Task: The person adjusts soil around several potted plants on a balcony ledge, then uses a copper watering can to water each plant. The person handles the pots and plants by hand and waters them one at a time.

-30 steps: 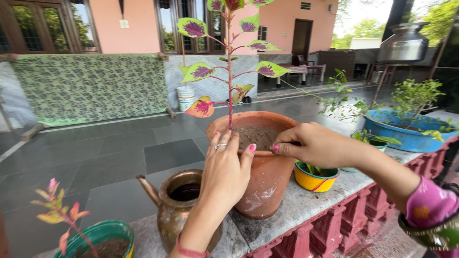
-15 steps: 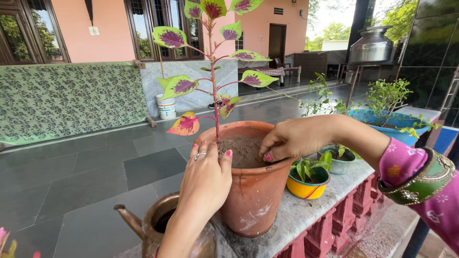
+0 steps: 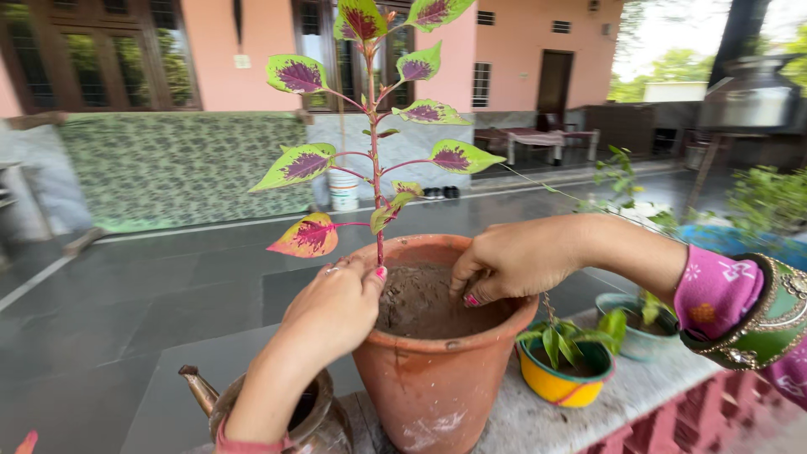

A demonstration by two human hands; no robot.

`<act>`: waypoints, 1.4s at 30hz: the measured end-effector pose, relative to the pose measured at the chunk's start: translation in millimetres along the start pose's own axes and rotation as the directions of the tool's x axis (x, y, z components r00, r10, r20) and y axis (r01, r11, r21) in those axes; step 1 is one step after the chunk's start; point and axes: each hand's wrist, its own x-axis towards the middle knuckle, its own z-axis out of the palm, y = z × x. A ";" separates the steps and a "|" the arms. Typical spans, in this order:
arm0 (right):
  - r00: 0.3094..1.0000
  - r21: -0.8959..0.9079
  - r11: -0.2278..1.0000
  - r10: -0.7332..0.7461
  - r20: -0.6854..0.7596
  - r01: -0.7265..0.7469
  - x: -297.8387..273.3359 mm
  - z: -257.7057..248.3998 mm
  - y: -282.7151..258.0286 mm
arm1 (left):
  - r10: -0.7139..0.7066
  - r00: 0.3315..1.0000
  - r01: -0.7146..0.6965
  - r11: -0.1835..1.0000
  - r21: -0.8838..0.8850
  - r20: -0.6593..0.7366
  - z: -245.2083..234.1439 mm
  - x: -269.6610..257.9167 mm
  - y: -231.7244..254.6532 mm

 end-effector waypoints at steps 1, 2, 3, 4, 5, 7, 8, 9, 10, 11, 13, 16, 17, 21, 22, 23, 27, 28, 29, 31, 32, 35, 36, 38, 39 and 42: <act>0.998 -0.031 0.998 -0.048 -0.033 0.046 3.8 -2.0 3.9 | 0.001 1.000 -0.001 1.000 -0.013 -0.020 0.9 4.1 1.1; 0.993 -0.060 0.994 -0.098 -0.066 0.094 12.0 -3.9 8.1 | 0.001 0.999 -0.002 1.000 -0.022 -0.040 2.0 11.0 -0.8; 0.984 -0.090 0.986 -0.148 -0.098 0.140 19.4 -5.3 12.4 | 0.000 0.998 -0.002 0.999 -0.032 -0.060 4.2 17.2 -2.6; 0.978 -0.106 0.979 -0.183 -0.103 0.173 22.4 -5.5 15.5 | -0.043 0.997 0.043 0.999 0.000 -0.066 6.7 19.4 -1.7; 0.970 -0.123 0.971 -0.218 -0.107 0.205 25.2 -5.0 18.0 | -0.086 0.994 0.088 0.996 0.032 -0.073 9.0 21.0 -0.5; 0.958 -0.144 0.958 -0.265 -0.108 0.249 38.7 -4.1 24.5 | -0.144 0.986 0.151 0.986 0.075 -0.089 13.9 26.1 -3.1; 0.954 -0.150 0.953 -0.280 -0.106 0.263 44.5 -1.9 26.6 | -0.161 0.982 0.170 0.981 0.089 -0.099 15.9 25.7 -2.3; 0.950 -0.155 0.948 -0.295 -0.104 0.277 50.6 0.9 29.0 | -0.177 0.978 0.188 0.977 0.102 -0.109 17.6 24.7 -1.2; 0.937 -0.180 0.935 -0.329 -0.115 0.306 59.1 4.6 32.3 | -0.185 0.976 0.198 0.974 0.109 -0.119 19.6 24.9 -1.2; 0.923 -0.205 0.920 -0.363 -0.124 0.334 68.8 8.5 35.5 | -0.192 0.973 0.207 0.971 0.116 -0.129 21.2 25.4 -0.7; 0.859 -0.234 0.862 -0.489 -0.153 0.450 84.6 15.1 41.7 | -0.210 0.967 0.229 0.965 0.130 -0.143 22.9 24.7 4.8; 0.751 -0.245 0.766 -0.638 -0.170 0.594 100.2 28.2 45.2 | -0.222 0.962 0.246 0.957 0.151 -0.159 25.2 23.1 7.7; 0.771 -0.247 0.780 -0.617 -0.155 0.575 101.2 31.8 43.9 | -0.208 0.963 0.236 0.959 0.159 -0.172 25.6 22.4 8.3; 0.906 -0.260 0.884 -0.419 -0.067 0.389 91.0 34.3 40.4 | -0.237 0.955 0.263 0.954 0.143 -0.176 24.7 17.5 10.4; 0.888 -0.283 0.863 -0.453 -0.072 0.417 88.4 32.6 40.6 | -0.236 0.955 0.261 0.956 0.134 -0.179 23.9 16.1 11.3; 0.870 -0.307 0.842 -0.487 -0.077 0.444 84.8 30.7 43.1 | -0.235 0.955 0.260 0.958 0.125 -0.182 23.3 14.6 12.3; 0.862 -0.395 0.799 -0.506 -0.034 0.453 72.5 24.3 46.9 | -0.263 0.948 0.281 0.956 0.086 -0.180 22.6 12.2 15.4; 0.881 -0.352 0.828 -0.472 -0.020 0.436 70.1 20.9 46.3 | -0.260 0.948 0.280 0.956 0.087 -0.186 23.4 12.5 15.2; 0.898 -0.309 0.855 -0.439 -0.004 0.416 68.3 16.9 45.3 | -0.257 0.947 0.278 0.957 0.088 -0.191 24.2 13.2 14.6; 0.883 -0.220 0.863 -0.469 -0.013 0.455 65.9 12.6 41.9 | -0.227 0.950 0.250 0.964 0.090 -0.215 25.4 15.5 13.0; 0.847 -0.175 0.838 -0.531 -0.041 0.517 65.6 12.0 39.7 | -0.201 0.952 0.227 0.970 0.090 -0.232 26.5 15.4 11.6; 0.840 -0.143 0.844 -0.533 -0.100 0.517 68.1 16.9 28.1 | -0.208 0.949 0.233 0.969 0.084 -0.237 27.2 15.6 8.7; 0.856 -0.148 0.861 -0.503 -0.116 0.486 69.4 20.0 22.9 | -0.223 0.947 0.248 0.965 0.081 -0.231 27.6 16.1 9.0; 0.898 -0.133 0.903 -0.424 -0.114 0.410 72.6 25.8 12.0 | -0.229 0.943 0.253 0.965 0.073 -0.242 28.5 17.2 9.6; 0.917 -0.125 0.921 -0.383 -0.112 0.369 73.7 28.7 7.8 | -0.232 0.941 0.256 0.964 0.068 -0.247 29.0 17.7 9.6; 0.911 -0.029 0.920 -0.391 -0.135 0.391 77.7 34.5 -1.7 | -0.215 0.941 0.239 0.969 0.062 -0.262 30.8 19.1 9.4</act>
